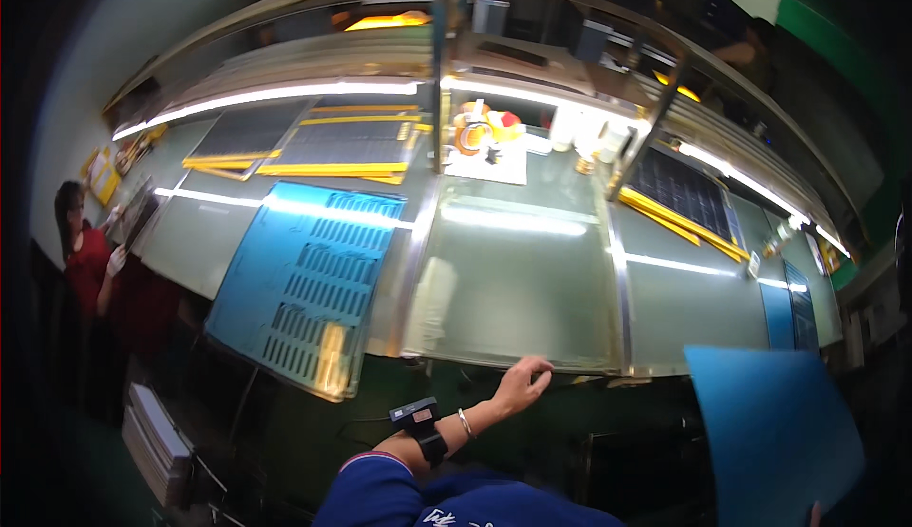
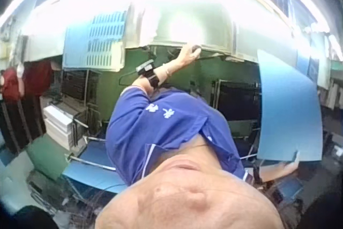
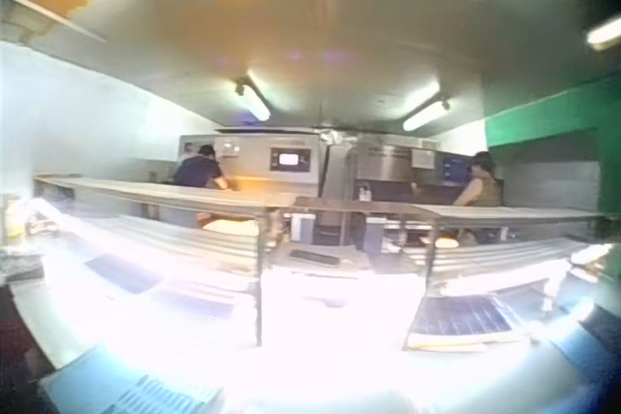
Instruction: Applying protective film to blue metal panels and stacking them in a designated area.
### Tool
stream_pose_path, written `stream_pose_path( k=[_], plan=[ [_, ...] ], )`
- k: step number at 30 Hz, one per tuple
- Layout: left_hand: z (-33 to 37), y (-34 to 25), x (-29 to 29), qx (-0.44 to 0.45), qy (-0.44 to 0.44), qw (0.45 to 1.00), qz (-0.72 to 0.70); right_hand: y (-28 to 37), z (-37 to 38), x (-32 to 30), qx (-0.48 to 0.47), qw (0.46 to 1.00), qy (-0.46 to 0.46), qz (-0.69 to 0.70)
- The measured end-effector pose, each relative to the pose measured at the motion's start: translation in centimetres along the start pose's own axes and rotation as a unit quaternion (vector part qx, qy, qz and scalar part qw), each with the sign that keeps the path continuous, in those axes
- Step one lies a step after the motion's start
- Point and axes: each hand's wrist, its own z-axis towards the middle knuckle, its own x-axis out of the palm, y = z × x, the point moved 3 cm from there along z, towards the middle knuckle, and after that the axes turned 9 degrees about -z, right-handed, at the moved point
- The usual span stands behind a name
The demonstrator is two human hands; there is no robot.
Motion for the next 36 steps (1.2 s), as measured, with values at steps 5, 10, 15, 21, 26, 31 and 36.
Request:
stream_pose_path(
  k=[5,10,15,21,26,31,36],
  plan=[
    [-6.1,-2.2,-7.2,-0.085,0.066,0.991,-0.086,-0.6,-1.1,11.6,-0.175,0.98,0.092,0.026],
    [-11.6,-1.7,-14.0,-0.177,0.03,0.976,-0.125,0.0,-8.4,29.8,-0.324,0.905,0.248,0.123],
    [-17.8,0.7,-20.2,-0.346,-0.014,0.921,-0.18,-4.0,-18.8,43.4,0.211,0.861,0.35,0.302],
    [-24.0,3.5,-25.2,-0.384,-0.275,0.813,-0.341,-9.0,-26.0,49.1,0.315,0.788,0.484,0.213],
    [-24.1,1.7,-27.5,-0.272,-0.429,0.753,-0.418,-7.3,-29.2,50.0,0.334,0.702,0.6,0.19],
    [-22.8,2.1,-27.2,-0.238,-0.475,0.745,-0.404,-7.7,-29.7,49.5,0.343,0.704,0.593,0.189],
    [-23.4,2.6,-26.8,-0.26,-0.516,0.74,-0.344,-8.1,-31.3,49.3,0.369,0.701,0.579,0.193]
  ],
)
